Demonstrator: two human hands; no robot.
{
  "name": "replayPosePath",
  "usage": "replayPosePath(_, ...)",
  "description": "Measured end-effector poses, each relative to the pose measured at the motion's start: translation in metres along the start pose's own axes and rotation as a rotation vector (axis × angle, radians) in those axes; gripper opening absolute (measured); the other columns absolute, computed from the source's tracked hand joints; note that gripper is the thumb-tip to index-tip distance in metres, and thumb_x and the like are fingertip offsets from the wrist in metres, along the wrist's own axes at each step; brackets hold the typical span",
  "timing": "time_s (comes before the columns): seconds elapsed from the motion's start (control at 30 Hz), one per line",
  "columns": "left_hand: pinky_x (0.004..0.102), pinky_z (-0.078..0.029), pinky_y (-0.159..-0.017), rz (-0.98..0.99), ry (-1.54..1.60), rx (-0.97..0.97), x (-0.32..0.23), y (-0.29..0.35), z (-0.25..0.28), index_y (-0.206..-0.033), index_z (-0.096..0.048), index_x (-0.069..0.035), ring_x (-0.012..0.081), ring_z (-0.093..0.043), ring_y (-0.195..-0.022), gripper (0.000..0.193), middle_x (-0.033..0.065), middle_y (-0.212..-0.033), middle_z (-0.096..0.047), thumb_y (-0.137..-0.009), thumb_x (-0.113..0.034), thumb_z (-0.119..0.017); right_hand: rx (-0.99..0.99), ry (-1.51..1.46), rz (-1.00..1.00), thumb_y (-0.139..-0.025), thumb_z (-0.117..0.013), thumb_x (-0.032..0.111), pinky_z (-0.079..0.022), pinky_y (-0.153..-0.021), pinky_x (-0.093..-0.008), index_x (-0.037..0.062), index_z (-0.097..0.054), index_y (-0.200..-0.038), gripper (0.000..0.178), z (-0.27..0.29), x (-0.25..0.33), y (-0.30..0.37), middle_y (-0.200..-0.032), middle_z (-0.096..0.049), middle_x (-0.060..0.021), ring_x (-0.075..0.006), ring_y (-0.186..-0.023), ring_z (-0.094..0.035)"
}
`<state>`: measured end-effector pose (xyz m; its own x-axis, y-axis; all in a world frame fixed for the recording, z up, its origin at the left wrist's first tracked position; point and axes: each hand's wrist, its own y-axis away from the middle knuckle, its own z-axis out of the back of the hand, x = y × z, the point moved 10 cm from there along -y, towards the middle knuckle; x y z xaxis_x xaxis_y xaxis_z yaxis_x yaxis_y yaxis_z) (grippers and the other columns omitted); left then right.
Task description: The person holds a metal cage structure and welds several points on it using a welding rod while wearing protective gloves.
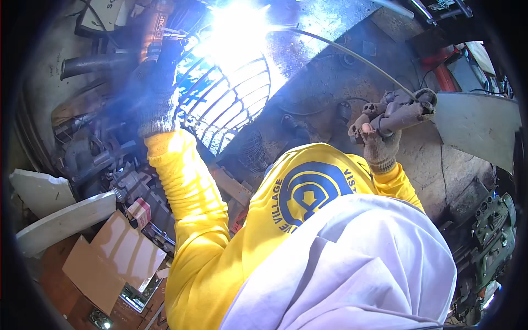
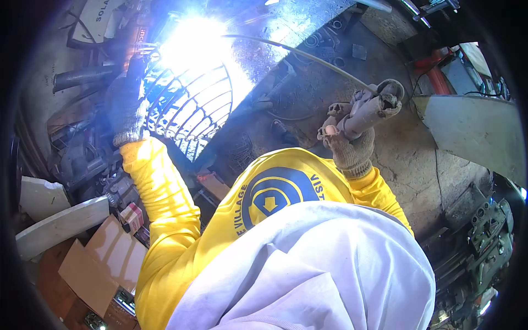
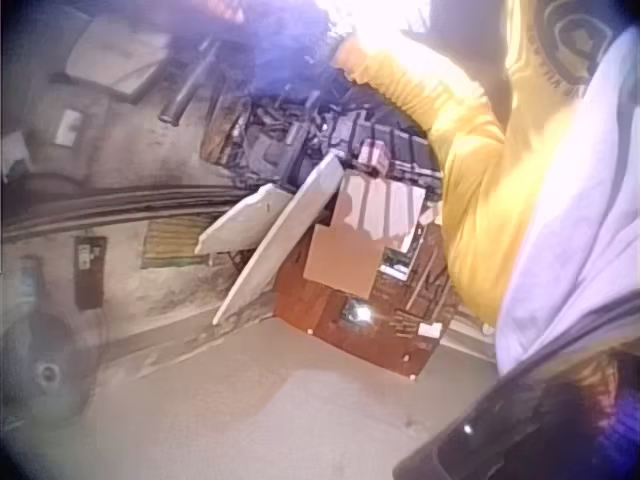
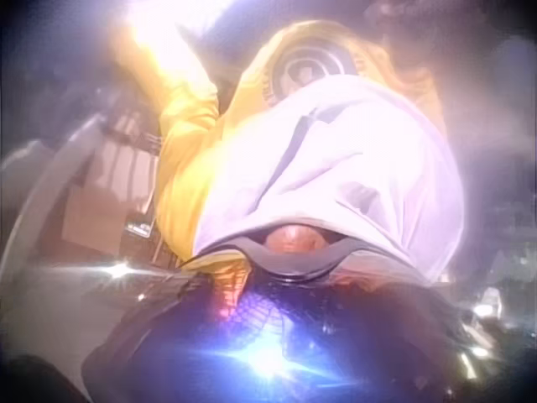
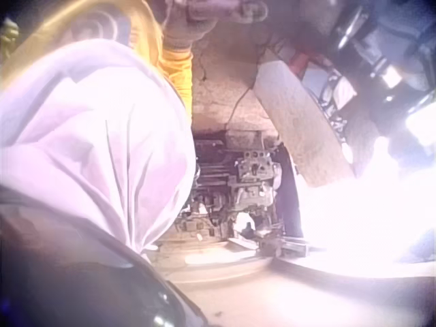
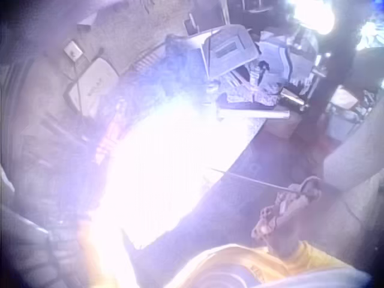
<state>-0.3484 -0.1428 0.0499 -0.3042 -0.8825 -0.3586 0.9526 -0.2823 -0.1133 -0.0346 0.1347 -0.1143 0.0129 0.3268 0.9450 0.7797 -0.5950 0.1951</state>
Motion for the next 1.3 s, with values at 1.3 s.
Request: replayPosePath(1.3,0.0397,-0.045,-0.069,-0.018,0.125,-0.053,0.013,-0.004,0.000,-0.094,-0.071,0.002,0.0268,-0.061,-0.067,0.054,0.0174,-0.070,-0.064,-0.085,-0.051,-0.066,0.034,0.095,-0.016,-0.080,-0.078,0.027,-0.050,-0.061,-0.0258,0.0020,-0.059,-0.114,0.046,0.020,-0.004,0.004,-0.084,-0.064,-0.0045,-0.0128,-0.068,-0.061)
